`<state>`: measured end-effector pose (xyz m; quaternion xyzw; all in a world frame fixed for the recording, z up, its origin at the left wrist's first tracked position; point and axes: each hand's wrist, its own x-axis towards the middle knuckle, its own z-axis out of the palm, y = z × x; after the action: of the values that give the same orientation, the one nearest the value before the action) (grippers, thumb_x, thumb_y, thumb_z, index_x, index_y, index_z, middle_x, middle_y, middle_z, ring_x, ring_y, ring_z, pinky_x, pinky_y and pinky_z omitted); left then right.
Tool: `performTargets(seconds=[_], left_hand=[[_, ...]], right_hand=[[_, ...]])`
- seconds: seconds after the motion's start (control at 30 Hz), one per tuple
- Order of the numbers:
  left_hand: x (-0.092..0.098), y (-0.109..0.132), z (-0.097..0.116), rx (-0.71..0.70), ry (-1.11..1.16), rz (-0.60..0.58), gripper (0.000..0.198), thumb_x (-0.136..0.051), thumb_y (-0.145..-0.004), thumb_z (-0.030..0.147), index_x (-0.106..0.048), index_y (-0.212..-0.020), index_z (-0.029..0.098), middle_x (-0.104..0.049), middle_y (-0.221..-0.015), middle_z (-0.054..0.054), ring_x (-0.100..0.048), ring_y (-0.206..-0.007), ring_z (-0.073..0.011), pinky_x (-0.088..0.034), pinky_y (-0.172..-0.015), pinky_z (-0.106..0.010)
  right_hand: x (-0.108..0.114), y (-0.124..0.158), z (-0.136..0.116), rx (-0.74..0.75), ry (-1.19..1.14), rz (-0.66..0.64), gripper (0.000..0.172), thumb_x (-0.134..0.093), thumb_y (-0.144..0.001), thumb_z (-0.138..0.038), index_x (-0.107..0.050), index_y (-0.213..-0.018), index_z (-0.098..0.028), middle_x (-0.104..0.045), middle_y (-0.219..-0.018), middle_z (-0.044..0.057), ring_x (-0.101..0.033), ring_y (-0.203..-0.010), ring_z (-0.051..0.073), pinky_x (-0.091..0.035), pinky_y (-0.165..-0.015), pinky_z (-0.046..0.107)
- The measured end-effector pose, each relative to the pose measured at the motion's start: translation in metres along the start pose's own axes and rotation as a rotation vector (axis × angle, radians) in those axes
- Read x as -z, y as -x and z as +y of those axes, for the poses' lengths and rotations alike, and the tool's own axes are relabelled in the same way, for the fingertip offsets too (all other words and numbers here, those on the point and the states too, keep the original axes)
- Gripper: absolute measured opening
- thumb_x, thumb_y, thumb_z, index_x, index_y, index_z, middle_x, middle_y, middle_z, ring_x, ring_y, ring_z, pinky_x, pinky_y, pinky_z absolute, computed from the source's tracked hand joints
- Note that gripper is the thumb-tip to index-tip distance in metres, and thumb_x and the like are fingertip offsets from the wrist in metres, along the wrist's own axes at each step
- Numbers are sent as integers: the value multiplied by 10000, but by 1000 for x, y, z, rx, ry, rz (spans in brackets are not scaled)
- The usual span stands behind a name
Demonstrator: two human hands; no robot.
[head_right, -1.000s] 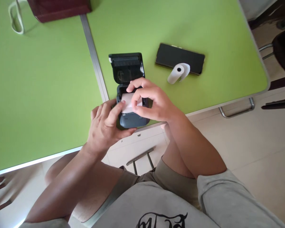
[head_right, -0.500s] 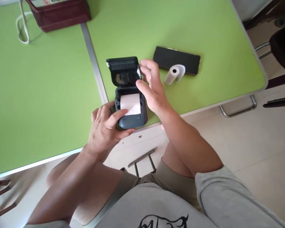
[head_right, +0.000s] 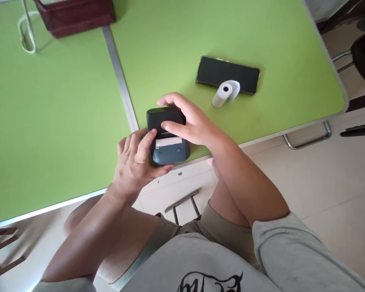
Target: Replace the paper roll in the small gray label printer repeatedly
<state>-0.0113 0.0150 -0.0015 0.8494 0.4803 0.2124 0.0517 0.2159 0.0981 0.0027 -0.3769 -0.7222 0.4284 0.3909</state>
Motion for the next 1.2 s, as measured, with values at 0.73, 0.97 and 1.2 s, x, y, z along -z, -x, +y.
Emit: performTargets(seconds=[0.73, 0.97, 1.2], left_hand=[[28, -57, -18, 636, 1349, 316, 516, -773, -816, 504, -382, -608, 239, -331, -636, 29, -349, -577, -123, -331, -543, -299], [26, -70, -5, 816, 1645, 325, 525, -673, -993, 371, -293, -661, 228, -184, -593, 68, -186, -484, -72, -187, -468, -285], [30, -79, 4, 1153, 1800, 346, 487, -453, -1022, 102, -208, -618, 216, -13, -548, 80, -37, -405, -55, -61, -379, -248]], right_hand=[[-13, 2, 23, 53, -64, 389, 400, -530, -1002, -693, -631, -999, -306, -682, -932, -6, -628, -871, 164, -526, -799, 318], [-11, 3, 26, 86, -50, 371, 364, -522, -1020, -660, -640, -987, -317, -660, -911, -11, -603, -807, 161, -502, -754, 324], [-12, 4, 20, 126, -73, 371, 330, -546, -1044, -570, -662, -982, -267, -623, -879, -11, -542, -749, 141, -455, -733, 307]])
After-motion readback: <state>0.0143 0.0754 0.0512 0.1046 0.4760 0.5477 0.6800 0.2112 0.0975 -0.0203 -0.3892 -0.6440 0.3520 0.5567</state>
